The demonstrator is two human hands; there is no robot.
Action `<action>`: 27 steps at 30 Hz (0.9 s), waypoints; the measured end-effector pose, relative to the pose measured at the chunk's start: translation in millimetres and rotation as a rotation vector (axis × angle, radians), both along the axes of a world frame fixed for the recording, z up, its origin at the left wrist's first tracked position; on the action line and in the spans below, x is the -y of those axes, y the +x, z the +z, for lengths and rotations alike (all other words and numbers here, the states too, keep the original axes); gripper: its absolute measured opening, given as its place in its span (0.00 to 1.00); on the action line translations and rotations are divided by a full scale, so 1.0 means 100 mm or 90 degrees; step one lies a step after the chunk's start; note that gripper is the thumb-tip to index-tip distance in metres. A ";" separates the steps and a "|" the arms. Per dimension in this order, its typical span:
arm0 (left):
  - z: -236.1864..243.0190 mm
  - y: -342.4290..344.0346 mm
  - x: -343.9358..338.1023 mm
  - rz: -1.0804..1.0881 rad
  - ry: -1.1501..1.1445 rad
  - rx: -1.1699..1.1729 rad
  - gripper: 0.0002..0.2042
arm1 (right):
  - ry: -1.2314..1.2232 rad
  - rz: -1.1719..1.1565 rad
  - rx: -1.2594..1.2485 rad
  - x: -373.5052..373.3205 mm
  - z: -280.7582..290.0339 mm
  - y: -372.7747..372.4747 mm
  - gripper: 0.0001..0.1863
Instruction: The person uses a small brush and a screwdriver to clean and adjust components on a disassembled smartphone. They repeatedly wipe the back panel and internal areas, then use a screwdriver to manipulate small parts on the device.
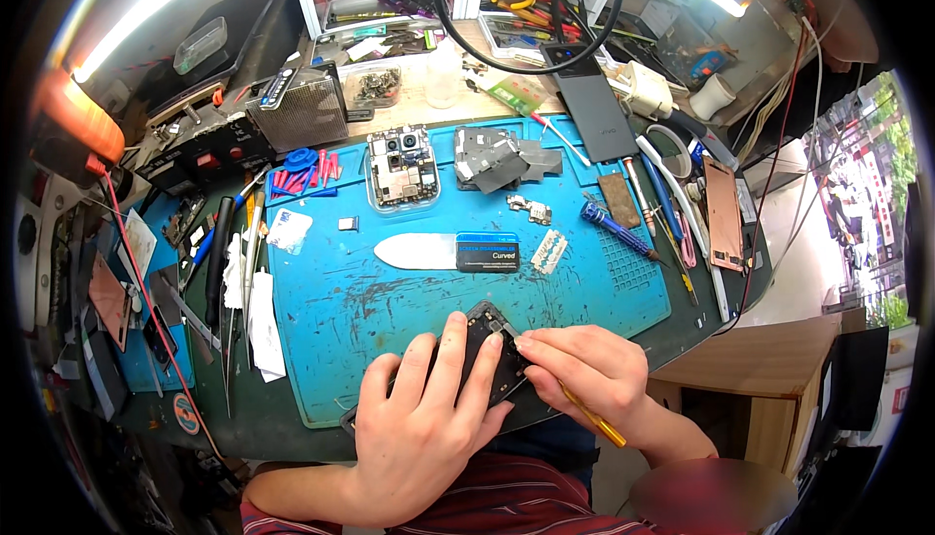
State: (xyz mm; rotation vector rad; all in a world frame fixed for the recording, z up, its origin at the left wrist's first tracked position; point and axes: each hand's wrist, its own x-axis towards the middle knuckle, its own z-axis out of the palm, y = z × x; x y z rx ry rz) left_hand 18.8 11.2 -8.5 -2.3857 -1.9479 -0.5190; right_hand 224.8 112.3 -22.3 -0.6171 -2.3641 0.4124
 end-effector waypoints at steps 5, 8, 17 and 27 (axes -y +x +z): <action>0.00 0.00 0.00 0.001 0.001 -0.003 0.32 | 0.005 0.000 0.006 -0.01 -0.01 -0.01 0.16; 0.00 0.00 0.00 0.000 0.000 -0.003 0.32 | 0.003 0.002 0.010 -0.02 -0.01 -0.01 0.16; 0.01 0.01 0.00 0.009 -0.001 0.019 0.32 | 0.019 -0.025 -0.007 0.08 0.01 0.04 0.21; -0.01 0.02 0.01 0.023 0.004 0.036 0.32 | 0.126 -0.011 0.071 0.13 -0.02 0.04 0.17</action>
